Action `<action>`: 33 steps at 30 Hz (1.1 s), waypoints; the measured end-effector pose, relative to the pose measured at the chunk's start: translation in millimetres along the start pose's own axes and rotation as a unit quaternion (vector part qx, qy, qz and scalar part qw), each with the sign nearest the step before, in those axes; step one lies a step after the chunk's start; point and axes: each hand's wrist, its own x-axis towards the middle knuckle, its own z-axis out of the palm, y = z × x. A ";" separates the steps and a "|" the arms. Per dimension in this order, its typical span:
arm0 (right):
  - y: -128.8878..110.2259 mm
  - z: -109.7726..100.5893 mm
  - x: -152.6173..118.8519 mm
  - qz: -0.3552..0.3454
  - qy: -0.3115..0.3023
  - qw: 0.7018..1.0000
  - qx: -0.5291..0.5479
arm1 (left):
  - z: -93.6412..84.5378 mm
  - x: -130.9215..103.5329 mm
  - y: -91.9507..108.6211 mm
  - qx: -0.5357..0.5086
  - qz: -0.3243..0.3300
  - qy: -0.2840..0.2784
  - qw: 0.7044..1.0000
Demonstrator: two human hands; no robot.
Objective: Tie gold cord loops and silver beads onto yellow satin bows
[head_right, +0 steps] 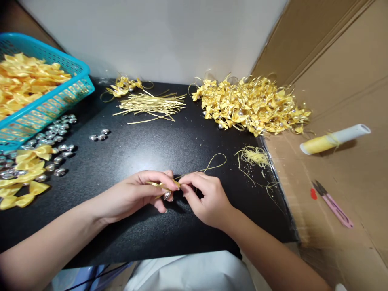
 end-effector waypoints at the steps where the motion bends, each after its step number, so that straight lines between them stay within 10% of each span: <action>1: 0.2 -0.4 -0.2 0.003 -0.001 1.000 0.000 | 0.0 0.1 0.4 -0.001 0.001 -0.002 1.000; 23: 4.5 -1.5 -0.9 0.007 -0.001 1.000 -0.018 | -1.0 1.8 0.7 -0.082 -0.014 -0.002 0.997; 33: 4.1 -2.4 -0.4 -0.095 0.013 0.989 -0.110 | 0.5 3.3 -1.3 -0.080 -0.011 0.033 0.996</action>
